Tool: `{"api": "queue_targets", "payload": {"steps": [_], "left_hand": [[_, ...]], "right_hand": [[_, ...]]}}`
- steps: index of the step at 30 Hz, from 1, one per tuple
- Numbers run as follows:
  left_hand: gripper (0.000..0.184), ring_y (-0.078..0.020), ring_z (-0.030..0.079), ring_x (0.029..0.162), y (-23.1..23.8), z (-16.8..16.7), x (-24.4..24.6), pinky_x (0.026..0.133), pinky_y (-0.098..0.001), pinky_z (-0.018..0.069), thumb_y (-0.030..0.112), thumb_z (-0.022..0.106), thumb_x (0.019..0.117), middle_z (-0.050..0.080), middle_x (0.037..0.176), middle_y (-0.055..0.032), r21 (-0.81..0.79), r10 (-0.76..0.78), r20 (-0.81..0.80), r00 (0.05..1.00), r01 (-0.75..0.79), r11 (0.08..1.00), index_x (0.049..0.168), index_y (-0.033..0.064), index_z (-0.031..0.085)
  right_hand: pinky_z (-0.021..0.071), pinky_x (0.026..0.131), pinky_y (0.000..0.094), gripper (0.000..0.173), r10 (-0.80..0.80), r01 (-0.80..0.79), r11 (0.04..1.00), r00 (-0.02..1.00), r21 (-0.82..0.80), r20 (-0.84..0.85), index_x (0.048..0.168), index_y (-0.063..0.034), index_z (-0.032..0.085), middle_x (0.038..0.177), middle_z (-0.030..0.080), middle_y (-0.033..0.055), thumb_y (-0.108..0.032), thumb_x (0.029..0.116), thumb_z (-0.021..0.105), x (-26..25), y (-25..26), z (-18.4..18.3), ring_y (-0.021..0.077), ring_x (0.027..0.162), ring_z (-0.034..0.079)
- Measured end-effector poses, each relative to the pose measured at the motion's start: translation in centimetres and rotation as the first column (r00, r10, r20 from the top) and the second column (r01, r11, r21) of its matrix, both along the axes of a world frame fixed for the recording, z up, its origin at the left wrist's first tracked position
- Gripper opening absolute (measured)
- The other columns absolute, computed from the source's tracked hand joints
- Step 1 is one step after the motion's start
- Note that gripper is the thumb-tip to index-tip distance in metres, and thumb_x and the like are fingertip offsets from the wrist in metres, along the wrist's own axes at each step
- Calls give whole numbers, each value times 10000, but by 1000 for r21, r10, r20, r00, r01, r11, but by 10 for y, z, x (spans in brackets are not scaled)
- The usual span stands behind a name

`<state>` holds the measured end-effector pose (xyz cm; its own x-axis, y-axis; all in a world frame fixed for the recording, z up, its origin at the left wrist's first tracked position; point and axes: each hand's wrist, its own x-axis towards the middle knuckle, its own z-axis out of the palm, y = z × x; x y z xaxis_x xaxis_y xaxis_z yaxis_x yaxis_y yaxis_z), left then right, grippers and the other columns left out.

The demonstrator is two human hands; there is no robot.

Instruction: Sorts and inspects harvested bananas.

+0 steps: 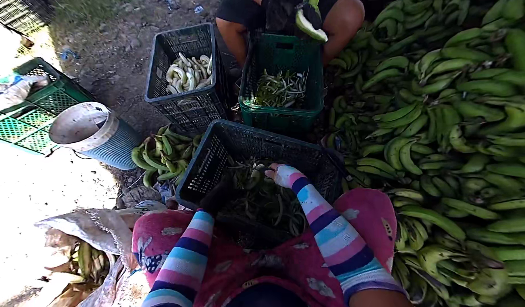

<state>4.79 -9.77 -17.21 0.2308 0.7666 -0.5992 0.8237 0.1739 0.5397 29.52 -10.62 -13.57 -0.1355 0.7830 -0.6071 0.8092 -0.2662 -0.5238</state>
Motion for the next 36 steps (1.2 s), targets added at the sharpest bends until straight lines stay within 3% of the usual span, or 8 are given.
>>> {"api": "queue_targets", "payload": {"steps": [3,8,12,17,22,28,34,36], "left_hand": [[928,-183,489,1362,5,-11,-1,1076,-370,467,372,704,927,346,1604,-146,15,35,451,892,-47,999,1627,131,144],[195,-25,578,733,2,12,17,715,-221,506,143,522,1046,634,881,1,10,138,535,833,-170,985,1141,14,632],[228,-87,574,783,1,3,13,737,-289,498,232,558,1035,623,917,-32,35,-27,296,955,17,999,1088,28,646],[858,-498,470,1349,-10,-43,3,1035,-738,376,598,741,793,471,1513,-234,-97,-382,-468,797,384,918,1512,210,480],[473,-332,557,1317,-1,-61,54,1063,-633,428,449,485,1039,595,1425,-87,-22,-509,-323,798,531,847,1453,235,563],[344,-439,566,1256,54,-114,126,1008,-674,434,225,494,1038,619,1346,-185,101,-595,-483,642,716,690,1344,148,631],[1057,-460,160,1528,103,-153,116,1130,-753,213,288,878,736,187,1692,-113,-97,-653,-545,526,734,672,1613,240,289],[1068,-469,195,1517,101,-166,93,1142,-739,208,296,879,714,271,1656,-160,-44,-633,-576,517,754,656,1610,248,298]], "right_hand": [[494,700,341,487,-135,117,990,955,-83,-263,1406,-102,551,922,650,127,-454,1106,397,-8,-1,7,178,705,573],[486,662,335,468,-122,99,991,937,-85,-326,1405,-105,550,893,631,115,-431,1114,383,-7,-11,20,168,674,561],[474,954,578,462,-273,312,948,898,61,-346,1457,-78,502,1268,632,250,-368,1133,347,10,-18,51,377,1089,640],[451,1023,639,478,-328,389,873,915,294,-237,1535,-134,436,1321,645,240,-367,1118,409,53,-43,92,417,1222,629],[534,779,667,458,-392,450,733,892,511,-224,1448,-163,528,1093,703,241,-438,1086,474,77,-70,80,454,943,696],[448,1055,610,464,-272,319,922,936,218,-222,1482,-115,516,1306,661,215,-373,1100,466,109,-36,81,378,1234,630],[489,987,584,441,-287,349,913,918,211,-274,1463,-147,540,1231,693,187,-373,1087,501,122,-36,77,344,1137,668],[494,985,573,438,-277,343,913,918,222,-283,1462,-154,541,1227,697,174,-375,1087,500,124,-36,77,330,1132,672]]}}
